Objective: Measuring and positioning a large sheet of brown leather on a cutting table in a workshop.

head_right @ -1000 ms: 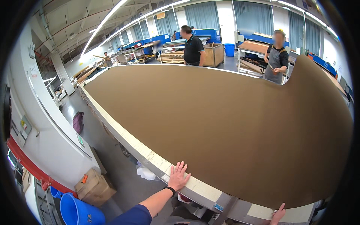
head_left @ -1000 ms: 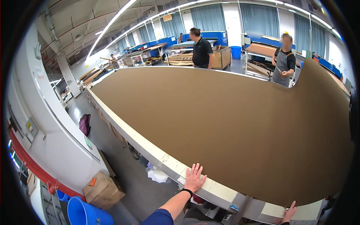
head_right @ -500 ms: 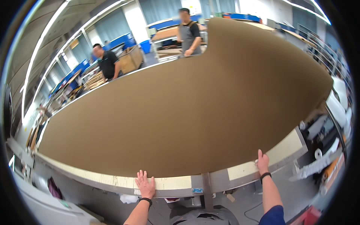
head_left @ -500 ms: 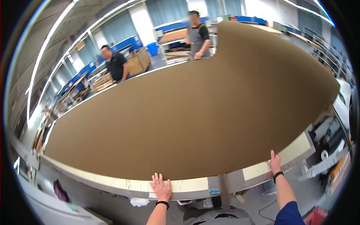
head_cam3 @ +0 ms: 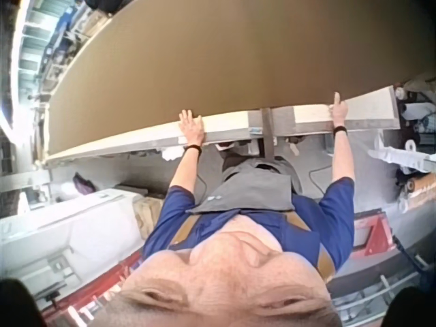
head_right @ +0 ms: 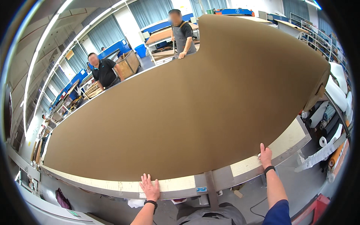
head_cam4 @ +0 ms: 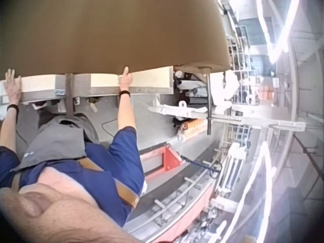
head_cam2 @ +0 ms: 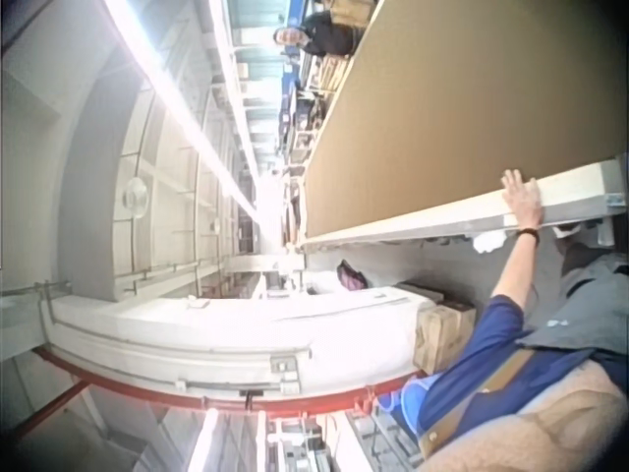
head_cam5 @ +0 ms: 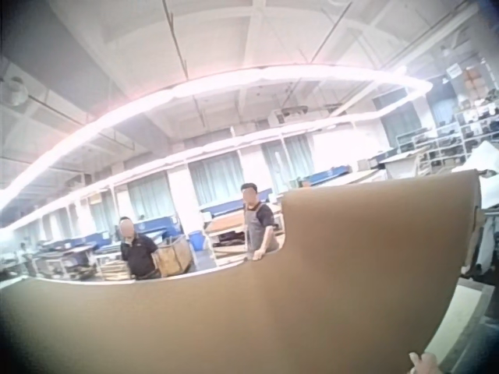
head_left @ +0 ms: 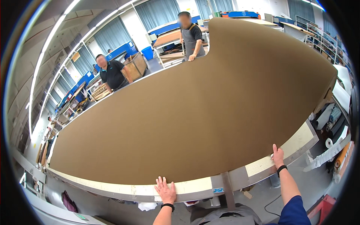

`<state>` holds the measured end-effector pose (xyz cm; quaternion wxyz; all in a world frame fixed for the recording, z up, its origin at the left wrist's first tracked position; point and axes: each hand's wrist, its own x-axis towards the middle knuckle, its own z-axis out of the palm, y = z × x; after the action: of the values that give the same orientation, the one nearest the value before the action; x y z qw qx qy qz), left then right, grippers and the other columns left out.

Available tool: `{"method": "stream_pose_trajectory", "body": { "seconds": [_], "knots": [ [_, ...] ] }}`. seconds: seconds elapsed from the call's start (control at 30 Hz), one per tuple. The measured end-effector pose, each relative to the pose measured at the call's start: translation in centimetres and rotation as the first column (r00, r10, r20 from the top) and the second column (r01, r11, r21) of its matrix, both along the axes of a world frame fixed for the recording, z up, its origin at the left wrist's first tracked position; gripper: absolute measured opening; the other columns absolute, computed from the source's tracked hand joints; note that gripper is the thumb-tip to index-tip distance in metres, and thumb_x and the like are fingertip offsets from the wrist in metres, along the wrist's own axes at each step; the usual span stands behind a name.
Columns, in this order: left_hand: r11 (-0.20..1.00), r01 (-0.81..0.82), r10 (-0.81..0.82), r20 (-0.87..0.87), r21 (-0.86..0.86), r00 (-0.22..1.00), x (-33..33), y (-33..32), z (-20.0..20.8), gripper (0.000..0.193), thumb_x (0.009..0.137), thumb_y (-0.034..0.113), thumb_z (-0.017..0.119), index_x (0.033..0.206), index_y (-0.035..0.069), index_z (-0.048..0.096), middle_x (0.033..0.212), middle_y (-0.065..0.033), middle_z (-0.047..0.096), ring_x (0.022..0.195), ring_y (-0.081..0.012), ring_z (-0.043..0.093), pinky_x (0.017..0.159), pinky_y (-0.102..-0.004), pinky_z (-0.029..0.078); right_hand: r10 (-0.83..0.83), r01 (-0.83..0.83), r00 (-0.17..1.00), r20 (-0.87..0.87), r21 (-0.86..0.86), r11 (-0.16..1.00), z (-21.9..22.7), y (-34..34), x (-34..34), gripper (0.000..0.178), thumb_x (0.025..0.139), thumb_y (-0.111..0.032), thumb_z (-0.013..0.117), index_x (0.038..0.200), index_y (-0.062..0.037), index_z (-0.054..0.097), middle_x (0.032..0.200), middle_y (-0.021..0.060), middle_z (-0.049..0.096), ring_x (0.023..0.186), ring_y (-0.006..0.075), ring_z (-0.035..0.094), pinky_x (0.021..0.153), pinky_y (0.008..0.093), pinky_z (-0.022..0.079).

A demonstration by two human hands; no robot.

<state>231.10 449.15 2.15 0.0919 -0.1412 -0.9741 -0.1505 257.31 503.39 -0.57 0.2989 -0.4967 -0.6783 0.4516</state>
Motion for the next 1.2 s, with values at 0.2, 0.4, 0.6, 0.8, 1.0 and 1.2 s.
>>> {"method": "stream_pose_trajectory", "body": {
  "seconds": [0.2, 0.4, 0.6, 0.8, 1.0, 1.2],
  "knots": [
    [1.000, 0.016, -0.017, -0.032, -0.005, 0.999, -0.5, 0.0, -0.7, 0.060, 0.091, 0.039, 0.054, 0.138, 0.004, 0.042, 0.152, -0.0158, 0.029, 0.144, -0.0316, 0.019, 0.116, -0.0537, 0.008, 0.003, -0.001, 0.999, -0.037, 0.036, 0.999, 0.3, 0.0, 0.0, 0.054, 0.097, -0.045, 0.051, 0.073, 0.0026, 0.059, 0.053, 0.0058, 0.053, 0.039, 0.0143, 0.051, 0.037, 0.0293, 0.039],
    [1.000, 0.015, -0.014, -0.057, 0.006, 0.998, -0.1, -0.2, -0.8, 0.061, 0.091, 0.042, 0.053, 0.137, 0.004, 0.044, 0.151, -0.0153, 0.031, 0.143, -0.0321, 0.020, 0.116, -0.0551, 0.008, -0.007, 0.006, 0.999, -0.043, -0.013, 1.000, -0.8, 0.5, 0.3, 0.052, 0.096, -0.048, 0.053, 0.072, -0.0014, 0.055, 0.054, 0.0032, 0.050, 0.038, 0.0119, 0.046, 0.035, 0.0268, 0.036],
    [1.000, 0.010, -0.010, -0.047, -0.012, 0.999, 0.2, -0.4, -0.8, 0.061, 0.091, 0.042, 0.053, 0.137, 0.003, 0.043, 0.151, -0.0161, 0.031, 0.143, -0.0327, 0.020, 0.116, -0.0550, 0.009, -0.013, 0.011, 0.998, -0.055, -0.031, 0.999, -0.7, 0.3, 0.4, 0.052, 0.095, -0.048, 0.054, 0.071, -0.0017, 0.054, 0.053, 0.0025, 0.048, 0.038, 0.0115, 0.046, 0.035, 0.0263, 0.036],
    [0.999, 0.014, -0.016, -0.032, -0.036, 0.999, -0.1, 0.7, 0.1, 0.059, 0.093, 0.039, 0.050, 0.139, 0.003, 0.040, 0.152, -0.0159, 0.029, 0.143, -0.0328, 0.020, 0.115, -0.0550, 0.012, -0.016, 0.010, 0.996, -0.088, -0.077, 0.997, 1.0, -0.6, -0.1, 0.051, 0.096, -0.049, 0.051, 0.071, -0.0053, 0.052, 0.053, 0.0000, 0.042, 0.040, 0.0114, 0.040, 0.037, 0.0303, 0.032],
    [0.999, 0.015, -0.014, 0.004, -0.052, 1.000, -0.7, 0.3, -0.8, 0.061, 0.091, 0.039, 0.054, 0.139, 0.003, 0.040, 0.153, -0.0163, 0.027, 0.144, -0.0331, 0.019, 0.115, -0.0553, 0.010, -0.038, 0.038, 0.999, -0.023, -0.024, 0.999, 0.4, -0.1, -0.9, 0.051, 0.097, -0.045, 0.051, 0.081, 0.0025, 0.063, 0.054, 0.0048, 0.052, 0.041, 0.0127, 0.051, 0.038, 0.0290, 0.041],
    [0.999, 0.012, -0.013, -0.023, -0.032, 1.000, 0.1, 0.2, -0.3, 0.059, 0.091, 0.037, 0.053, 0.138, 0.003, 0.041, 0.152, -0.0161, 0.029, 0.143, -0.0332, 0.020, 0.115, -0.0549, 0.010, -0.007, 0.007, 1.000, -0.015, 0.000, 1.000, 0.0, -0.1, 0.5, 0.053, 0.096, -0.049, 0.052, 0.076, -0.0003, 0.058, 0.053, 0.0034, 0.052, 0.039, 0.0114, 0.048, 0.036, 0.0262, 0.039]
  ]
}}
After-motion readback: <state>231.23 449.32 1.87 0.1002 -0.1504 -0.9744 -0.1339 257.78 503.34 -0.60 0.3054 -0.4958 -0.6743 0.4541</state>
